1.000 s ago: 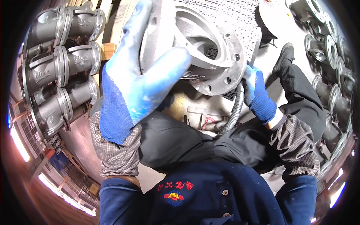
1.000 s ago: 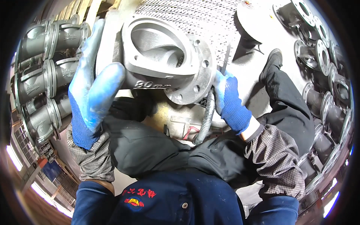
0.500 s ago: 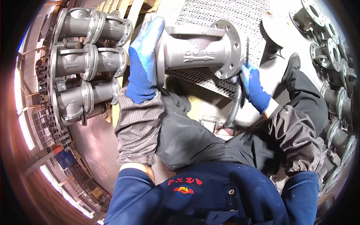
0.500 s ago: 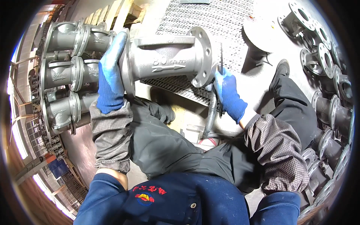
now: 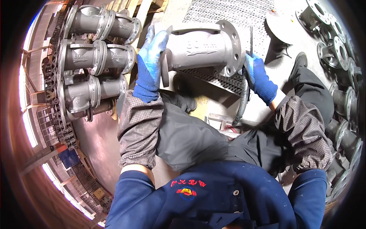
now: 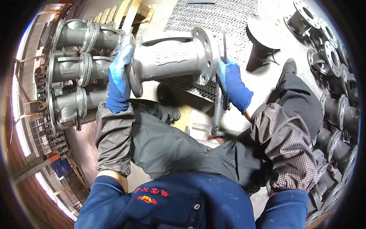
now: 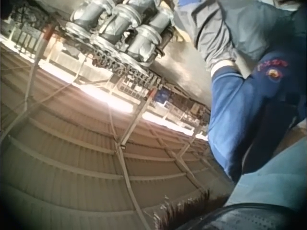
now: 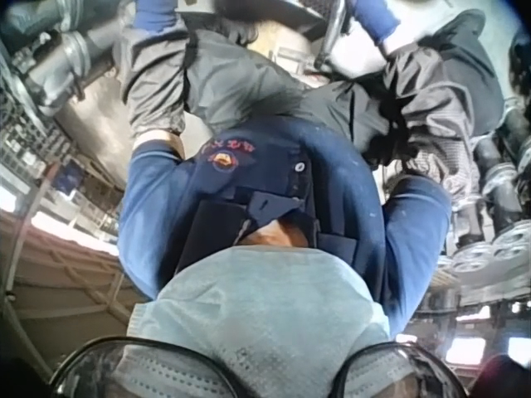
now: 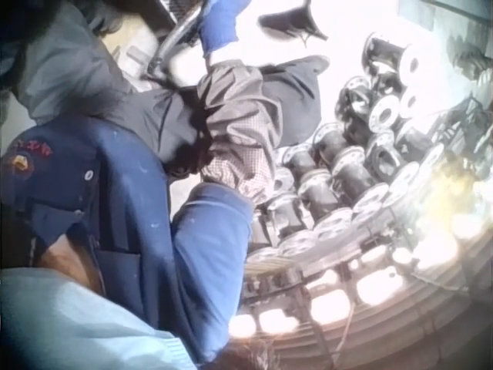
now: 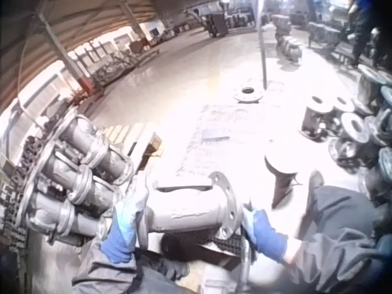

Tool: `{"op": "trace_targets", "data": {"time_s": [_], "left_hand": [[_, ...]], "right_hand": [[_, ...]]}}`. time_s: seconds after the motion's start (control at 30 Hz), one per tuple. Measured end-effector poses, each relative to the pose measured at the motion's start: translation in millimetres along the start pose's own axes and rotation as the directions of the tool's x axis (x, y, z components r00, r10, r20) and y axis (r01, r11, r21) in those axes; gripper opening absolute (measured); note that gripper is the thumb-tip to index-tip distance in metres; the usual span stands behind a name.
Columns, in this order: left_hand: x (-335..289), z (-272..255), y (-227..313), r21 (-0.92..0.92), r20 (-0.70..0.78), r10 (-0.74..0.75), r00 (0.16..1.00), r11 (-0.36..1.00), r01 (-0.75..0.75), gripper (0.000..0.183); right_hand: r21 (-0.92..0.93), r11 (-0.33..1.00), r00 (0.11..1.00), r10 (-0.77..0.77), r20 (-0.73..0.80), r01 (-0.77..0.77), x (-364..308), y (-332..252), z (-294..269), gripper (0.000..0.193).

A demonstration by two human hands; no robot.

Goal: The person uses a handheld power tool to grind and finish the surfaces and interior edges of a metal pipe fitting, turning the fitting over and handling it to reach different sides.

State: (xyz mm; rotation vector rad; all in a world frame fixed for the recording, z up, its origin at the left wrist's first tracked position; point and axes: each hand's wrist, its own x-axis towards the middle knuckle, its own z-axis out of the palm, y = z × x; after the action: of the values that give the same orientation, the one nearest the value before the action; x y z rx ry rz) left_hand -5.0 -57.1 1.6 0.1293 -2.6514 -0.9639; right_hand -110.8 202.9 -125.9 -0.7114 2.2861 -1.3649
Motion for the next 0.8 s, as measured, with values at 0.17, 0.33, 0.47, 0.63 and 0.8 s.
{"op": "trace_targets", "data": {"time_s": [0.17,0.33,0.47,0.63,0.8], "left_hand": [[-15.8,-4.6,-4.1,0.227,-0.041,0.175,0.984,0.960,-0.162,0.041],[-11.3,-4.2,6.1,0.009,-0.071,0.003,0.997,1.000,-0.003,0.041],[-9.6,-8.2,4.7,-0.011,-0.080,0.001,0.997,1.000,-0.002,0.036],[0.1,2.4,16.3,-0.393,-0.035,-0.181,0.983,0.907,0.153,0.033],[13.1,0.7,2.6,-0.682,-0.121,0.076,0.990,0.718,-0.139,0.044]], "right_hand": [[0.300,0.912,0.959,0.259,0.112,-0.281,-6.7,-9.8,5.0,0.029],[0.372,0.849,0.927,0.348,0.141,-0.376,-5.9,-19.2,-1.6,0.031],[0.084,0.995,0.998,0.044,0.045,-0.047,-1.2,-15.8,-3.0,0.030],[-0.171,0.958,0.972,-0.233,0.012,0.231,4.6,-11.2,-28.1,0.029],[0.350,0.914,0.972,0.232,-0.032,-0.207,30.6,-4.4,-27.0,0.033]]}}
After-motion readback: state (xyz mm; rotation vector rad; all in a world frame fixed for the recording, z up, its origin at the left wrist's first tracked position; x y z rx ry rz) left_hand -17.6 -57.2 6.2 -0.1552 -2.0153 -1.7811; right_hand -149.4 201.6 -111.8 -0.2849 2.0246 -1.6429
